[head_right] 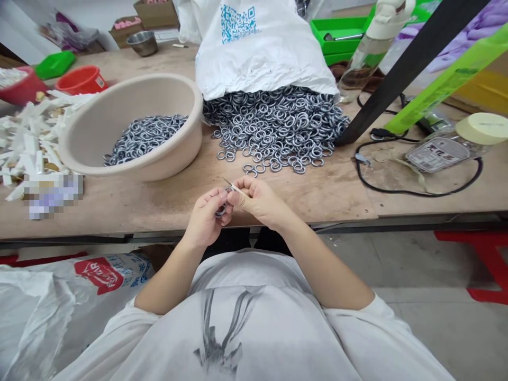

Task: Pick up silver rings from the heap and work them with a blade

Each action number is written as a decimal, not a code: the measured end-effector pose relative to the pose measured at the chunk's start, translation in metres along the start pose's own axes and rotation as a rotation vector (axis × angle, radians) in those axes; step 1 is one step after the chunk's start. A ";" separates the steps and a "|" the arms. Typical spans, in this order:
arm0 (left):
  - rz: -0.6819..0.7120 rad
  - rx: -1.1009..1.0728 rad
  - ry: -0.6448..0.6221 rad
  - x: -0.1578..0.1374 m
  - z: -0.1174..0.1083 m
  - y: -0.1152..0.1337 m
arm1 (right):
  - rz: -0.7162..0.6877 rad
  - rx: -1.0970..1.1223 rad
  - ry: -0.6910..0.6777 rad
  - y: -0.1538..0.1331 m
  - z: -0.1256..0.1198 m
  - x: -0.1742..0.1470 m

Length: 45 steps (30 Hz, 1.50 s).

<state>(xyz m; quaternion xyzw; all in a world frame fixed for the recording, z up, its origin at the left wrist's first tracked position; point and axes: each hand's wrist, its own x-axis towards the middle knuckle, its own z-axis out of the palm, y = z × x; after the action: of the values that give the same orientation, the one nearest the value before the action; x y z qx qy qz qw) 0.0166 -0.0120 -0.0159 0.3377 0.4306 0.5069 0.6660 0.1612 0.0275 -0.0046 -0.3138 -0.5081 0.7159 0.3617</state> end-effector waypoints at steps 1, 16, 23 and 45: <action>-0.029 -0.033 -0.005 -0.001 0.001 0.002 | -0.001 0.013 -0.009 0.000 0.000 0.000; 0.062 -0.027 -0.106 -0.010 0.003 -0.005 | -0.264 -0.289 0.210 0.005 -0.003 -0.009; 0.084 -0.082 -0.021 -0.009 0.001 -0.003 | -0.408 -0.846 0.062 0.006 -0.002 -0.033; -0.043 -0.161 -0.140 -0.018 0.002 -0.006 | -0.262 -1.150 0.550 0.017 -0.032 0.013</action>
<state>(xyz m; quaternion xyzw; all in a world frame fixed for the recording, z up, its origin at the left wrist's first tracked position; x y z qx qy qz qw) 0.0181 -0.0309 -0.0161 0.3083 0.3480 0.5007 0.7301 0.1768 0.0502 -0.0312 -0.5645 -0.7332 0.1732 0.3373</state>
